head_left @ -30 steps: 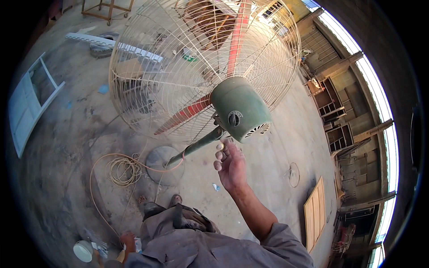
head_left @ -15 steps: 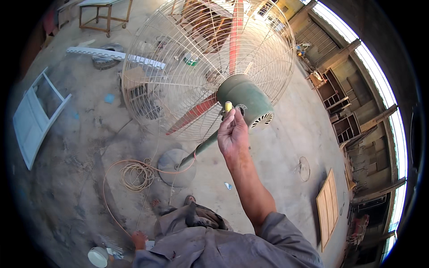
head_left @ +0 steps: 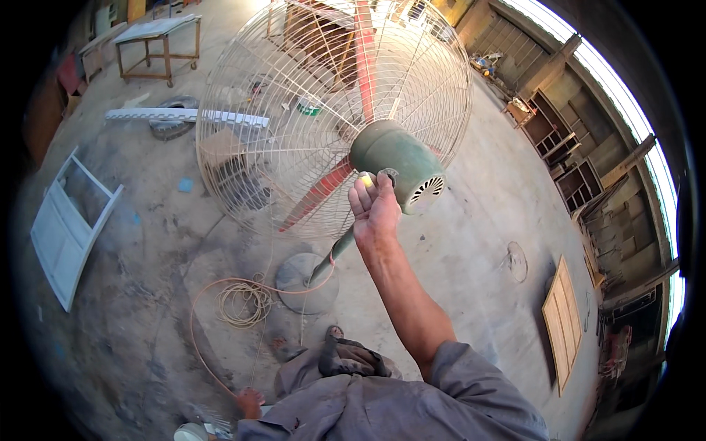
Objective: The person uses an electric sander to smooth the surface of a wooden cabinet frame. They then move a standing fan, plug in the sander, and handle sandpaper sheets.
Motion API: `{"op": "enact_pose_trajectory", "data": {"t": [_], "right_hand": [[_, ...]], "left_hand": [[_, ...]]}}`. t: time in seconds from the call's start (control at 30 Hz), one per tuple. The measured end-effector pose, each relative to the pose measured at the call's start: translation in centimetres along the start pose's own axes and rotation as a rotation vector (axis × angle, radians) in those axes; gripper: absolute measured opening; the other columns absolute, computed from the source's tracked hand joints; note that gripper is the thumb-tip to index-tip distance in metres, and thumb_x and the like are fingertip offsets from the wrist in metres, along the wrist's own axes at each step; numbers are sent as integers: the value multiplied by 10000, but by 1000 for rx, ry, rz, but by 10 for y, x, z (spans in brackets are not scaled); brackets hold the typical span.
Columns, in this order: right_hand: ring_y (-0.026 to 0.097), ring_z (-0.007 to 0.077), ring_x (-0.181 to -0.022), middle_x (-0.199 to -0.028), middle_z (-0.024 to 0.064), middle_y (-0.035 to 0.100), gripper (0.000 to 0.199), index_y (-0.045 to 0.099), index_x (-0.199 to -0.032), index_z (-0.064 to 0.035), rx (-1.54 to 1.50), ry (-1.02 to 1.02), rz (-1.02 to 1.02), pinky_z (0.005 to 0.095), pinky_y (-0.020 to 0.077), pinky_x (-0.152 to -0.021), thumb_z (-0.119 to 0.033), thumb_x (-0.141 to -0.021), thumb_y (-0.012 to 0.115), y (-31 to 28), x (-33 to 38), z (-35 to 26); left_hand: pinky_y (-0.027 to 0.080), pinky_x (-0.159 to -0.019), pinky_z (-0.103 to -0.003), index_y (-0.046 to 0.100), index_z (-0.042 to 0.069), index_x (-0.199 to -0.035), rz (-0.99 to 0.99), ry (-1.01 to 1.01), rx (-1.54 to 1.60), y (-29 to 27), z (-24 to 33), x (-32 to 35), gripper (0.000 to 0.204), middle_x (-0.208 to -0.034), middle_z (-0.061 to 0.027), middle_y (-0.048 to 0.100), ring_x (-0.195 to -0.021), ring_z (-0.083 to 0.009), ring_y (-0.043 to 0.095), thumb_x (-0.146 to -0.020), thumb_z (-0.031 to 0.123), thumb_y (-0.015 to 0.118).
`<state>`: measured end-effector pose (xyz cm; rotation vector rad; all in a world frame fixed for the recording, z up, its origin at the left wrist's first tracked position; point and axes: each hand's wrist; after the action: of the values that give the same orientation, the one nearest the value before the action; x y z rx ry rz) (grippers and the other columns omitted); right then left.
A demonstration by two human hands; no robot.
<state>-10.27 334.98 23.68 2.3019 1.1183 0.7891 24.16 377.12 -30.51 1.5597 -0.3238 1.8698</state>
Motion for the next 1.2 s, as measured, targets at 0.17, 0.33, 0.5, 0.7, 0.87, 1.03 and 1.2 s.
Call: {"op": "enact_pose_trajectory", "data": {"t": [0.17,0.33,0.5,0.7,0.87,1.03,1.2], "right_hand": [[665,180,-702,-863,88,655,256,603,-991,30,62,21,16,351,621,-718,-221,-955,569,-5,-6,-4],[637,159,-679,-850,68,642,280,606,-1010,15,60,99,16,344,612,-712,-256,-969,545,0,-8,-5],[658,182,-799,-955,84,649,384,587,-1117,20,77,120,-75,347,602,-745,-331,-1006,479,2,-5,-5],[642,239,-1054,-1193,159,617,456,487,-1251,70,91,67,-111,367,572,-884,-326,-1040,406,-4,0,-8],[613,241,-1126,-1235,163,585,443,442,-1282,90,18,6,-112,347,566,-934,-276,-1063,319,-2,0,-2],[605,237,-1118,-1239,162,566,439,420,-1281,98,-96,34,-174,330,583,-911,-259,-1073,270,-6,-9,-2],[612,236,-1081,-1236,182,566,424,420,-1262,105,-228,96,-159,321,599,-876,-245,-1074,269,-2,-10,0]], "left_hand": [[523,-476,-404,572,28,-998,29,54,-110,5,5,6,158,-800,-137,630,-612,-257,618,-941,157,502],[516,-504,-506,576,17,-949,-13,45,-153,-1,12,-11,181,-802,-155,631,-632,-312,623,-924,181,505],[492,-577,-638,583,-3,-954,93,239,-231,-6,2,-19,247,-830,-189,644,-688,-405,631,-906,230,518],[541,-500,-387,583,-15,-968,215,325,-414,35,0,39,217,-843,-143,669,-671,-265,681,-945,195,537],[539,-490,-346,589,-11,-992,246,321,-423,41,-6,64,214,-818,-138,678,-656,-229,683,-962,190,523],[526,-481,-318,615,-5,-970,287,303,-427,55,-11,76,228,-827,-137,688,-643,-207,679,-962,209,534],[534,-505,-325,611,-1,-1030,235,300,-442,48,-14,71,241,-843,-129,683,-666,-208,681,-955,222,558]]}}
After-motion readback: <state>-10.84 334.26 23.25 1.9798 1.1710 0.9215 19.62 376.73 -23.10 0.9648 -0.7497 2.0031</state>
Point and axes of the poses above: each hand's wrist, its own x-axis away from the middle knuckle, its own y-axis out of the palm, z = x × y
